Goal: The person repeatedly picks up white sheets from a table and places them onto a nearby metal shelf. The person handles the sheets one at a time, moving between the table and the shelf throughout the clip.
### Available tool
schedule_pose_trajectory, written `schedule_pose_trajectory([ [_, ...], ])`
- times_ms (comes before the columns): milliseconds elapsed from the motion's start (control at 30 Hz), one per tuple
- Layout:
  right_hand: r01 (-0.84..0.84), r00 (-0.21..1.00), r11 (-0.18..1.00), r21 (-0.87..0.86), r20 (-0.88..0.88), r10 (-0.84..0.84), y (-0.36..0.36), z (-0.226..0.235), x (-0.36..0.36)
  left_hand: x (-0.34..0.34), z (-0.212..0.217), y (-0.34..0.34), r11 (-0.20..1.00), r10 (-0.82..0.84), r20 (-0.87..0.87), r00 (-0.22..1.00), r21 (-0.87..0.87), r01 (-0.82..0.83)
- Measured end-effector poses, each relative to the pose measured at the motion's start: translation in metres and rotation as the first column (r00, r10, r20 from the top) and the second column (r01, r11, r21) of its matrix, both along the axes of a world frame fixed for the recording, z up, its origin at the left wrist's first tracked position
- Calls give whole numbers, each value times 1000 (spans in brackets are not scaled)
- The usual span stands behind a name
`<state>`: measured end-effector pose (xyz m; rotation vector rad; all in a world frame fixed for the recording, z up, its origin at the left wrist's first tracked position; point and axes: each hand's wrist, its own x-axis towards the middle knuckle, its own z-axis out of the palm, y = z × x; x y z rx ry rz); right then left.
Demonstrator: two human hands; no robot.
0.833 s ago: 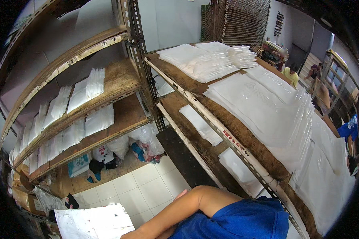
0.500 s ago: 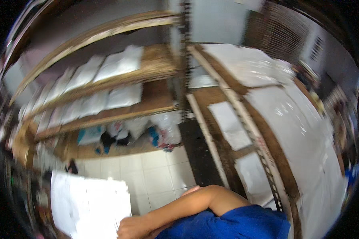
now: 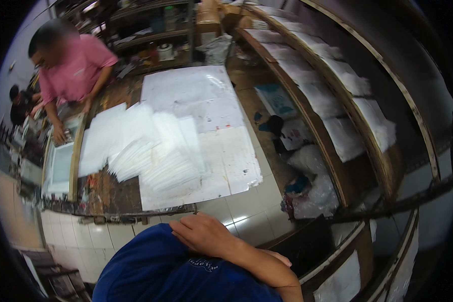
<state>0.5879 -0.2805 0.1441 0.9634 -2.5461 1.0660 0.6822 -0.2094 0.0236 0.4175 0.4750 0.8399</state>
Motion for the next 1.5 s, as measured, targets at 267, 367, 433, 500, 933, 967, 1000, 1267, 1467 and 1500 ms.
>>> schedule_pose_trajectory([
  [267,-152,988,988,8,-13,152,-16,1,-12,-5,-3,7,996,93,-36,995,17,-92],
  [367,-163,986,987,-5,-21,163,-18,-2,-13,-10,-4,2,994,112,-56,992,22,-111],
  [433,-151,988,988,-22,-33,150,-18,-5,-14,-11,-5,5,993,116,-60,991,26,-114],
  [500,-139,990,990,5,-18,139,-17,-2,-13,-10,-5,3,994,108,-62,992,28,-107],
  [933,-185,982,982,-29,21,185,-26,-2,-9,-17,-7,0,984,174,-71,982,34,-172],
  [967,-190,982,982,-16,9,190,-27,-1,-9,-17,-7,-3,984,179,-75,981,34,-177],
  [1000,-195,981,981,-3,-3,195,-27,0,-10,-16,-7,-2,983,182,-75,980,36,-180],
  [1267,-200,980,980,-2,-19,200,-28,-2,-10,-22,-9,-1,978,208,-71,975,44,-206],
  [1467,-185,983,983,1,-17,185,-27,1,-10,-21,-9,-3,981,191,-85,978,48,-188],
  [1500,-179,984,984,0,-19,179,-27,1,-11,-20,-9,-3,981,190,-83,978,50,-186],
])
